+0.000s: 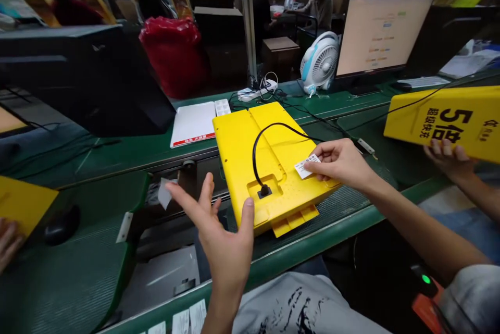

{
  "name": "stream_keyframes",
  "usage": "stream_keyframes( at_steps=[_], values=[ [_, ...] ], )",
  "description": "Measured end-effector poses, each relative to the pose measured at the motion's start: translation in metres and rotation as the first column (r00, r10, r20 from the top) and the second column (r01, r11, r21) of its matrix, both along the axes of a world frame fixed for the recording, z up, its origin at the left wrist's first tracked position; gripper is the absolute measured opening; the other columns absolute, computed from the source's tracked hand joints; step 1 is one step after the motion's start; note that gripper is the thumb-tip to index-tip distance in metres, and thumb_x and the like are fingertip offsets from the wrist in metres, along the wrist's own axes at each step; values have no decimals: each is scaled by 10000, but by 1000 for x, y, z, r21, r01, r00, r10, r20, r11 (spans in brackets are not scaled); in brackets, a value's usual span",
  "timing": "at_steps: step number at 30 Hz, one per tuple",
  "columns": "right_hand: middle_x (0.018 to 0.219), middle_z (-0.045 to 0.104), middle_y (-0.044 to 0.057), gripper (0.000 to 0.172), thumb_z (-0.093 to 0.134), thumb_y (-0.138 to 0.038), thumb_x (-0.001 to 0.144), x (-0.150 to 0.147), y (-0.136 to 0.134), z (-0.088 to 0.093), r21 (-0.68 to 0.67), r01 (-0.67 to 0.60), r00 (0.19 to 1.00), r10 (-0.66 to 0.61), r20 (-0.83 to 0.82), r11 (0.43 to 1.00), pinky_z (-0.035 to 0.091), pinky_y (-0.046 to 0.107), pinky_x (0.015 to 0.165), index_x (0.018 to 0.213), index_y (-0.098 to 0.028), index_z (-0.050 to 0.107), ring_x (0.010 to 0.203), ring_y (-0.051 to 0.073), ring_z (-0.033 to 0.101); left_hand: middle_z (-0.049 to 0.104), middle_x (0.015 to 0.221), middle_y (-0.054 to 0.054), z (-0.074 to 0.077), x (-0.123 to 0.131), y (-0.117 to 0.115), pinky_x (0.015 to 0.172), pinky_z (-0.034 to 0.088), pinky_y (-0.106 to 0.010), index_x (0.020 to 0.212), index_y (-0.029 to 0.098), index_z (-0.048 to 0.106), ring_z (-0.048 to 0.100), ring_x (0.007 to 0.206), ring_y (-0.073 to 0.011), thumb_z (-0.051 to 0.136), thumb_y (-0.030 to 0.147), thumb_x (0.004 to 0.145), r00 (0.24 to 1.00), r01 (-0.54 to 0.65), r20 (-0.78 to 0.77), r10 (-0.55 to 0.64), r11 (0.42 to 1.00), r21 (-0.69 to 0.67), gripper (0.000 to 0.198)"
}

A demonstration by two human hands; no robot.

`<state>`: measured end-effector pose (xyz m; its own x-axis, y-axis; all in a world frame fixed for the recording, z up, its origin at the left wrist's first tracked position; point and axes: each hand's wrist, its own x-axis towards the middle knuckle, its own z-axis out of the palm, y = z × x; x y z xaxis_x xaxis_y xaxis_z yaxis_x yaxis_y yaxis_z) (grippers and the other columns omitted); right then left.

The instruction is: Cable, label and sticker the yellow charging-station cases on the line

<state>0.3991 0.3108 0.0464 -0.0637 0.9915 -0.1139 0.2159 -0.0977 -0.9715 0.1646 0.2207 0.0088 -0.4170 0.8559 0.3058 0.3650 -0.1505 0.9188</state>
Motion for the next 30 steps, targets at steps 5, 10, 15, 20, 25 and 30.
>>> stream_keyframes(
  at_steps=[5, 10, 15, 20, 25, 30],
  values=[
    [581, 662, 30, 301, 937, -247, 544, 1, -3, -4, 5, -1, 1000, 1, 7, 1000, 462, 148, 421, 679, -118, 701, 475, 107, 611, 406, 1601, -183, -12, 15, 14, 1179, 418, -490, 1601, 295, -235, 460, 1458, -257, 736, 195, 807, 988, 38, 149, -33, 999, -27, 1258],
    [580, 661, 27, 217, 897, -243, 592, 3, -2, -5, 27, -2, 998, 1, 58, 1000, 452, 140, 411, 678, -140, 726, 479, 102, 608, 465, 1558, -156, -14, 16, 18, 1175, 445, -453, 1605, 302, -225, 500, 1426, -242, 713, 123, 752, 981, 53, 184, -57, 998, 24, 1280],
    [576, 663, 19, 179, 887, -215, 591, 3, -1, -4, 45, -13, 996, 9, 90, 999, 452, 134, 399, 671, -149, 741, 472, 96, 601, 486, 1548, -114, -13, 16, 17, 1182, 444, -434, 1611, 314, -207, 512, 1416, -250, 726, 154, 722, 980, 59, 190, -61, 998, 18, 1299],
    [594, 670, 21, 212, 909, -288, 611, 7, 0, -7, 49, -36, 995, 31, 92, 998, 470, 157, 400, 687, -162, 756, 485, 109, 613, 455, 1565, -154, -13, 16, 17, 1212, 401, -444, 1609, 241, -224, 492, 1428, -260, 728, 153, 741, 979, 53, 195, -52, 999, 1, 1291],
    [594, 655, 12, 219, 916, -296, 613, 7, 0, -8, 61, -44, 995, 38, 92, 997, 452, 146, 405, 692, -164, 761, 481, 86, 579, 433, 1581, -112, -15, 14, 17, 1232, 367, -496, 1624, 333, -162, 465, 1448, -292, 739, 173, 729, 987, 35, 160, -34, 999, -3, 1280],
    [583, 642, 13, 206, 912, -283, 617, 6, 0, -8, 71, -42, 996, 37, 76, 997, 449, 140, 411, 672, -164, 753, 484, 81, 570, 414, 1597, -85, -17, 13, 16, 1253, 332, -513, 1628, 371, -126, 475, 1440, -296, 735, 187, 740, 988, 38, 150, -35, 999, -16, 1250]
  ],
)
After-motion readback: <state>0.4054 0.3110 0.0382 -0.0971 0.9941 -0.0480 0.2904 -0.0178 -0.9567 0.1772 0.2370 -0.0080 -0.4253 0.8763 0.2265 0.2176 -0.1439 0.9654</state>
